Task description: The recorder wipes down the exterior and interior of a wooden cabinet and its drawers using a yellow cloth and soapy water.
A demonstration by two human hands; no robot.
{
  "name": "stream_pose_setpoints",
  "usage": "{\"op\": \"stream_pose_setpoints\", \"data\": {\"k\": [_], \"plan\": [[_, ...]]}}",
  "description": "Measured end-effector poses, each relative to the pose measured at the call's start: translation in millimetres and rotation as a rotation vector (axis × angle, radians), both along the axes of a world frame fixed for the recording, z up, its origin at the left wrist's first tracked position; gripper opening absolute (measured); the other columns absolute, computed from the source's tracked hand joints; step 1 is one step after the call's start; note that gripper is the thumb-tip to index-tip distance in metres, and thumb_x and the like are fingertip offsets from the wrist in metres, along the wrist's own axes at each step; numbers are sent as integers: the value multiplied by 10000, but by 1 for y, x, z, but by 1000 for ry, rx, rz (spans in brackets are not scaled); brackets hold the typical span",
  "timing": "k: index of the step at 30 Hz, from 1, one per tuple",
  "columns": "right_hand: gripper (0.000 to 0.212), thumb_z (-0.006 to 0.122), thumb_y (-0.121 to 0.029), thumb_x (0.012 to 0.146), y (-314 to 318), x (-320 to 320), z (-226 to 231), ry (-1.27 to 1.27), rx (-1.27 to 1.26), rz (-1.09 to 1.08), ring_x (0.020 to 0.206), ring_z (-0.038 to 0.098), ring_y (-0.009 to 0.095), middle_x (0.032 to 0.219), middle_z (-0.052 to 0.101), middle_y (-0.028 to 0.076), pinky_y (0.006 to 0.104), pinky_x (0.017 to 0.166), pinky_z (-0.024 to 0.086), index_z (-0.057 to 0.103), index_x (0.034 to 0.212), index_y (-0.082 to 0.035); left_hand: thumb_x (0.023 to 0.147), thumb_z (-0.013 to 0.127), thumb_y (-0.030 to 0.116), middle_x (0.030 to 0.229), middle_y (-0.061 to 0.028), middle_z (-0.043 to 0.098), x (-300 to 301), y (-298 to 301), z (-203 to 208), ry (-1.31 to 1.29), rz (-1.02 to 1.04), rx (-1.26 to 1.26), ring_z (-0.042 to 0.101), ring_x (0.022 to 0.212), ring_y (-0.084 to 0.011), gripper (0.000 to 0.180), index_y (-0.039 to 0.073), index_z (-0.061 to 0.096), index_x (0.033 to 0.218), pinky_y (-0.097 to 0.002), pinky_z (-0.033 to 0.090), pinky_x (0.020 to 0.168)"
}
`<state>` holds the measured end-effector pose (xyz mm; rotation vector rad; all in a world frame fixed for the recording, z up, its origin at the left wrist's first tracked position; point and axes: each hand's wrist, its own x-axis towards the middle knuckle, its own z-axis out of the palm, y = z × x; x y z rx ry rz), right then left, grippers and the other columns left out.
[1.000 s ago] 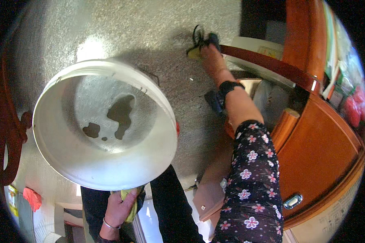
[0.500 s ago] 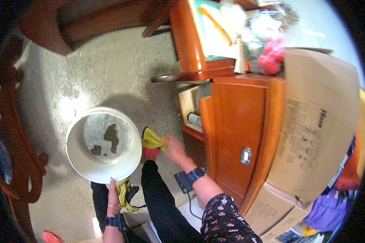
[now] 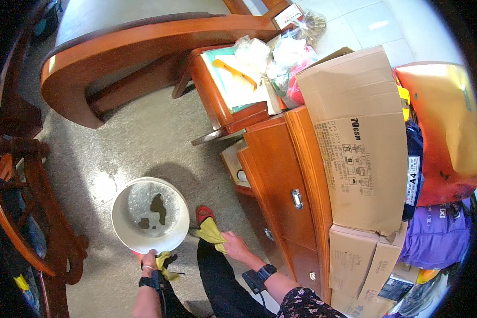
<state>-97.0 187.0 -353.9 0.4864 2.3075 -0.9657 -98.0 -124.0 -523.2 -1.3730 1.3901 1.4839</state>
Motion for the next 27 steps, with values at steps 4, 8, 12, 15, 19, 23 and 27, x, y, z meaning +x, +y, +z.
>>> {"op": "stream_pose_setpoints", "data": {"k": [4, 8, 12, 15, 19, 23, 27], "plan": [[377, 471, -51, 781, 1, 10, -1, -27, 15, -41, 1009, 539, 377, 1065, 547, 218, 414, 858, 444, 546, 1151, -37, 730, 557, 110, 948, -148, 648, 7, -77, -42, 207, -248, -86, 621, 864, -292, 331, -64, 603, 1008, -348, 477, 789], [388, 472, -43, 774, 26, 24, 2, -71, 120, -44, 1022, 535, 369, 1061, 549, 216, 410, 864, 438, 544, 1156, -35, 755, 549, 182, 849, -260, 652, -53, -103, -26, 229, -743, -194, 651, 834, -373, 294, -73, 649, 862, -430, 504, 733], [368, 507, -72, 798, 5, 19, -4, -97, 24, -53, 1021, 535, 376, 1067, 545, 202, 399, 861, 438, 540, 1163, -36, 759, 502, 294, 925, -288, 613, -97, -179, -25, 142, -1214, -445, 614, 886, -408, 391, -53, 655, 853, -462, 486, 781], [366, 523, -91, 813, 5, 21, 0, -106, 22, -26, 1029, 539, 362, 1077, 544, 199, 391, 865, 438, 531, 1172, -17, 756, 491, 287, 941, -293, 610, -135, -181, 2, 96, -1279, -450, 605, 917, -412, 395, -51, 657, 877, -453, 473, 824], [380, 526, -93, 839, -1, 28, -10, -81, 31, -17, 1031, 574, 289, 1093, 567, 163, 329, 879, 446, 524, 1210, -9, 815, 480, 398, 932, -278, 621, -139, -172, 32, 60, -1280, -567, 607, 922, -405, 475, -34, 669, 871, -450, 472, 822], [350, 531, -108, 886, -30, -10, 8, -125, -176, -362, 1012, 552, 151, 1069, 584, 86, 279, 871, 443, 524, 1203, 41, 873, 436, 547, 834, -230, 648, -121, -150, 83, 107, -1212, -552, 629, 835, -401, 592, 22, 690, 777, -440, 489, 757], [325, 521, -117, 916, -90, -54, 37, 58, -446, -500, 1009, 523, 94, 1068, 565, 41, 250, 876, 432, 532, 1196, 49, 909, 404, 554, 919, -181, 657, -75, -118, 128, 240, -958, -151, 634, 861, -324, 560, 60, 663, 958, -391, 478, 778]]}}
